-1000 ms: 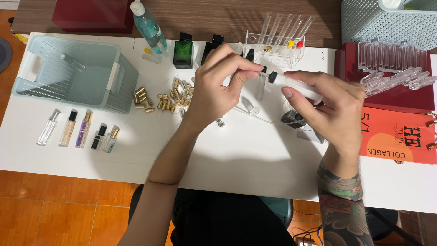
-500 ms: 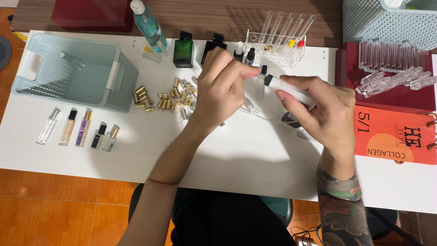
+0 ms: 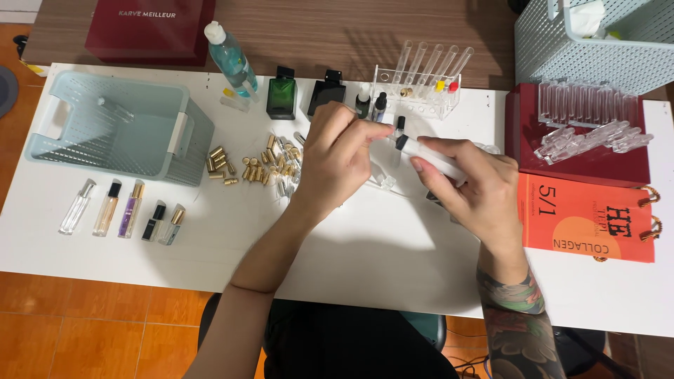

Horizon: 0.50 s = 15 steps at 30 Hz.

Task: Cleaning perfume bottles with a cloth and using a syringe to extract liquid from a container to fill vials.

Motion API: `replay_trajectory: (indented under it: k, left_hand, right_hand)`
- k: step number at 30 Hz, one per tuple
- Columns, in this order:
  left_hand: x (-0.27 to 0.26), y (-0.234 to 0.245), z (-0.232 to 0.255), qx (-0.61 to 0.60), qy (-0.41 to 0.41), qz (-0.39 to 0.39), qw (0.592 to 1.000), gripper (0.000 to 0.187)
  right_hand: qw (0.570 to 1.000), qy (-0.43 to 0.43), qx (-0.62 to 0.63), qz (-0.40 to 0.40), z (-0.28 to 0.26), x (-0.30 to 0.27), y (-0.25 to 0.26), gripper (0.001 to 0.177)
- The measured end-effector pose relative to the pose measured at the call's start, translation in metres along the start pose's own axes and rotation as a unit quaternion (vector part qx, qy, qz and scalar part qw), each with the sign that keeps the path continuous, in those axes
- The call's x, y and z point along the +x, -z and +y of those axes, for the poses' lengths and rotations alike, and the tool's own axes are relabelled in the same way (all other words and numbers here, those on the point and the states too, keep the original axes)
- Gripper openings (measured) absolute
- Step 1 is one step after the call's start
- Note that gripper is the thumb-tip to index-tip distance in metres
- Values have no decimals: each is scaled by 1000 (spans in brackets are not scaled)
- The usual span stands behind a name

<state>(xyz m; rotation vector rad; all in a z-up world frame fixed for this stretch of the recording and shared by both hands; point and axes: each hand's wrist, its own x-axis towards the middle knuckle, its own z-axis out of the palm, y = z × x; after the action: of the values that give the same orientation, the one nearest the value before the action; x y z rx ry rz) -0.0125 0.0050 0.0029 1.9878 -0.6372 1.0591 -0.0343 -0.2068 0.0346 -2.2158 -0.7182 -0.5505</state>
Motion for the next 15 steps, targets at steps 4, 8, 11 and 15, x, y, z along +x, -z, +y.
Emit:
replay_trajectory:
  k: [4,8,11,15]
  left_hand:
    - [18,17,12,-43,37,-19,998,30]
    - [18,25,5,-153,62,-96,982,23]
    - [10,16,-6,-228,82,-142,960,5]
    - [6,9,-6,-271,185,-242,913,23]
  right_hand:
    - [1000,-22,4,5,10,-6,11,22]
    - [993,-61,66,80,40,-31,31,19]
    - [977,-69,123,157,34,-28,43,17]
    - [956,-85,184,212,10,-18,51,21]
